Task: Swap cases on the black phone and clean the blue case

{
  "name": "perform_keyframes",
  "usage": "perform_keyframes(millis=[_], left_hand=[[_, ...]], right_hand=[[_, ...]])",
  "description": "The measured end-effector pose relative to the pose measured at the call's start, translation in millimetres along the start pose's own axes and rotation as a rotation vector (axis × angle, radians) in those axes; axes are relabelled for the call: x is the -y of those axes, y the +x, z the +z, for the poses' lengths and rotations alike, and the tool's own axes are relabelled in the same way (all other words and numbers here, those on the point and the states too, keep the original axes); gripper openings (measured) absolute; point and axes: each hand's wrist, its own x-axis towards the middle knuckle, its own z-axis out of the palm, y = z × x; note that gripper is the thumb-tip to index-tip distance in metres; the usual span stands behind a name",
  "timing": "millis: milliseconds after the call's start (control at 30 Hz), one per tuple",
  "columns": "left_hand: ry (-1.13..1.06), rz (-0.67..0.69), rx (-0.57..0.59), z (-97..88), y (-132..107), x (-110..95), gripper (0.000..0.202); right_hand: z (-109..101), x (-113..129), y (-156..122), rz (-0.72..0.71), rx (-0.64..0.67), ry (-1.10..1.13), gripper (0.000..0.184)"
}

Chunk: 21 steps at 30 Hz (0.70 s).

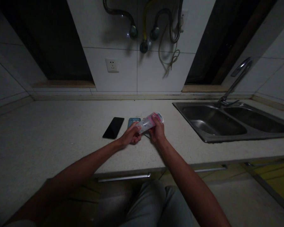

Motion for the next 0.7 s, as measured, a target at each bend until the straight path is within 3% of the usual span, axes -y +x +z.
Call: perform_keyframes(millis=[467,700], left_hand=[[-0.109,0.052,0.050,1.0,1.7,0.6,0.048],[-0.162,0.040,0.044,1.1,2.6,0.8,0.041]], right_hand=[[1.3,-2.7,-0.6,-0.016,-0.019,0.001,0.030],[1.2,-3.3,1.4,0.009,-0.059,0.086,0.020]])
